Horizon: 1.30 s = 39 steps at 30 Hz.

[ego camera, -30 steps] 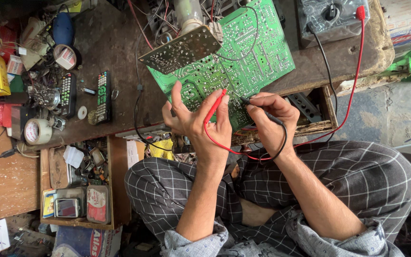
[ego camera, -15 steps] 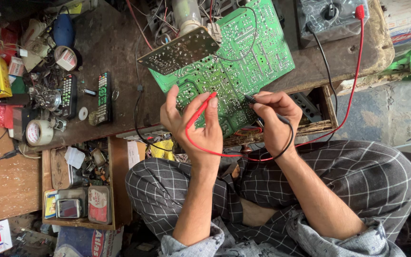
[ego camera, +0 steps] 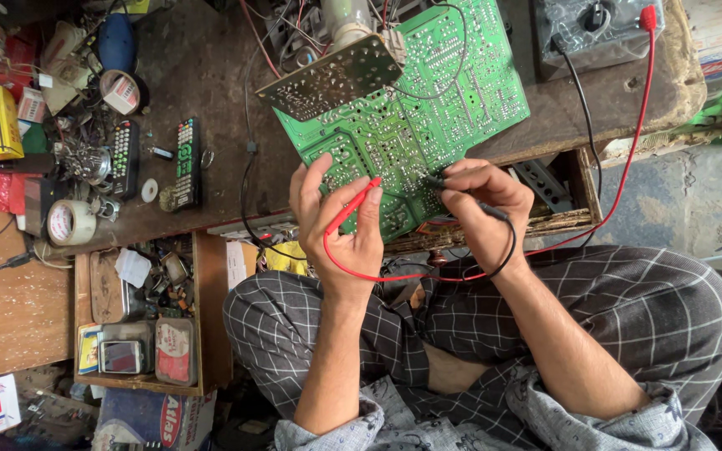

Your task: The person uses a multimeter to test points on a green circuit board. They hold the board with one hand and touch various solder joints and traces with the multimeter probes, moving systematically across the board surface.

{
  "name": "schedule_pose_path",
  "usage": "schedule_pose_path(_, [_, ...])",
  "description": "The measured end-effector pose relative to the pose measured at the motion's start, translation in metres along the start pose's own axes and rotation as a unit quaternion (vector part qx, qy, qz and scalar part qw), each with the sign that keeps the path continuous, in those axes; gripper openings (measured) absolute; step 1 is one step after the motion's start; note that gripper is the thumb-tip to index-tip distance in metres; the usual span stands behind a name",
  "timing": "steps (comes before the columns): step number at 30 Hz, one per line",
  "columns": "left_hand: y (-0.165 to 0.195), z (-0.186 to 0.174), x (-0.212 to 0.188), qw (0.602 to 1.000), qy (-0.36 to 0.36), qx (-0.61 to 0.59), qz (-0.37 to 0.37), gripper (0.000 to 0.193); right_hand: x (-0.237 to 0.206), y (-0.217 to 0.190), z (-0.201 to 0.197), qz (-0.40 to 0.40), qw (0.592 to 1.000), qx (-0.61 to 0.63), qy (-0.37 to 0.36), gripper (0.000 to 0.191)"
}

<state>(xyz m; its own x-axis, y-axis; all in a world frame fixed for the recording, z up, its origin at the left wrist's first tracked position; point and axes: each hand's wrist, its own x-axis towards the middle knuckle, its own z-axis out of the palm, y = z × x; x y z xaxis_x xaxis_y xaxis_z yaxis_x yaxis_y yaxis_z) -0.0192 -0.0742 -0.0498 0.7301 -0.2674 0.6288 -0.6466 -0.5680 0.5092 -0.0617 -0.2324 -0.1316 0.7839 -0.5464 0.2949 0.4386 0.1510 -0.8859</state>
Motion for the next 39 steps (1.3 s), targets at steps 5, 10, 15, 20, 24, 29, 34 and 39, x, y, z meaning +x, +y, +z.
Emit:
schedule_pose_path(5, [-0.0013,-0.0007,0.0001,1.0,-0.001,-0.007,-0.004,0.014,-0.0011,-0.001,0.0025,0.053,0.998,0.034,-0.005,0.014])
schedule_pose_path(10, [-0.0033,0.0012,-0.0008,1.0,0.004,-0.017,-0.009,0.016,-0.001,0.0013,0.0051,0.015,1.0,-0.001,-0.002,0.013])
schedule_pose_path(15, [-0.0041,0.0027,-0.0012,1.0,0.001,-0.018,-0.01,0.016,-0.0002,0.0015,0.0038,0.043,0.999,0.015,-0.003,0.012])
schedule_pose_path(20, [-0.0024,0.0025,-0.0009,1.0,0.002,-0.021,-0.015,0.015,-0.0006,-0.0004,0.0051,0.04,0.999,0.005,0.003,0.011])
schedule_pose_path(24, [-0.0015,0.0011,-0.0008,1.0,0.003,-0.019,-0.016,0.016,-0.0012,-0.0012,0.0065,0.015,0.999,-0.043,0.017,0.01])
schedule_pose_path(29, [-0.0019,-0.0004,0.0,0.999,0.002,-0.03,-0.019,0.016,-0.0008,-0.0013,0.0065,0.05,0.999,-0.013,0.014,0.011])
schedule_pose_path(34, [-0.003,-0.0011,0.0004,0.999,0.004,-0.033,-0.015,0.015,-0.0012,-0.0011,0.0069,0.048,0.999,0.003,0.001,0.011])
schedule_pose_path(39, [-0.0052,-0.0006,0.0008,0.998,0.004,-0.052,-0.018,0.015,-0.0014,-0.0004,0.0073,0.01,1.0,-0.014,-0.006,0.01])
